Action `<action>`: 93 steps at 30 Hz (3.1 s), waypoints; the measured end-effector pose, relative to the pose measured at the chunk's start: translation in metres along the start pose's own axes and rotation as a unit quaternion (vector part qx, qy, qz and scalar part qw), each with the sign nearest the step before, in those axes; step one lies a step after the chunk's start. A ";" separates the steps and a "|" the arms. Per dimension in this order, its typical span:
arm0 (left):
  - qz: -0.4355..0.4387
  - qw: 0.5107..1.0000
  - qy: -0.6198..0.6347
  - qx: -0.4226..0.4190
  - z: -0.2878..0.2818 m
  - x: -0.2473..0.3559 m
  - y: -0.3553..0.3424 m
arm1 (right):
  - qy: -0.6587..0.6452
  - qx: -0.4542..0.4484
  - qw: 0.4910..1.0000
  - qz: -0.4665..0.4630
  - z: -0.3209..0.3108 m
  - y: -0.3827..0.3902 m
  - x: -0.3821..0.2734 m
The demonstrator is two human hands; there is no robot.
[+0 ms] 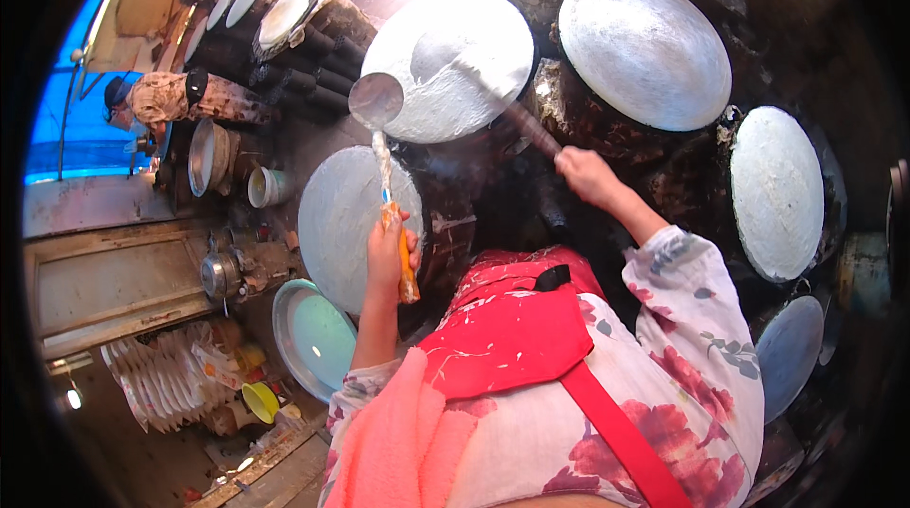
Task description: The person prepares and cooks thin rice cakes on multiple round griddles. They scoop batter from a basin, pour it onto hot surfaces, and spread it evenly with a wooden tool. The person flips the cakes as they cook and removes finished ones to a stack.
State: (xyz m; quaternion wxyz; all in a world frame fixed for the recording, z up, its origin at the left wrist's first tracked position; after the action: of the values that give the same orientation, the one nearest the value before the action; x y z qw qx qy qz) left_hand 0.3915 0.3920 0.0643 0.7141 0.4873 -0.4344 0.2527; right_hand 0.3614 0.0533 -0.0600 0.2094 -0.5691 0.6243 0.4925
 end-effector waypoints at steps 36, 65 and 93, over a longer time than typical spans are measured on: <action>0.007 0.996 0.084 -0.010 0.001 0.002 0.005 | 0.156 0.159 0.974 0.046 -0.016 -0.077 -0.069; -0.023 0.993 0.106 -0.043 -0.006 0.021 0.003 | 0.270 0.054 0.961 -0.009 0.003 -0.091 -0.104; -0.016 0.998 -0.033 0.049 -0.014 0.019 -0.035 | 0.277 0.124 0.953 0.023 -0.045 -0.034 -0.027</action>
State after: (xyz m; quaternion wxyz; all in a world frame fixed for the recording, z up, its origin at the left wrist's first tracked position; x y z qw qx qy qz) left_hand 0.4335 0.3901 0.0623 0.6786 0.5369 -0.4365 0.2465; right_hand 0.4135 0.0331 -0.0315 0.0860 -0.6383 0.7267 0.2389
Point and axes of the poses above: each hand's wrist, its own y-axis away from the middle knuckle, its own z-axis out of the palm, x = y × z, the point moved 1 cm from there along -y, towards the middle knuckle, and after that the axes turned 15 degrees about -x, right-handed, at the moved point
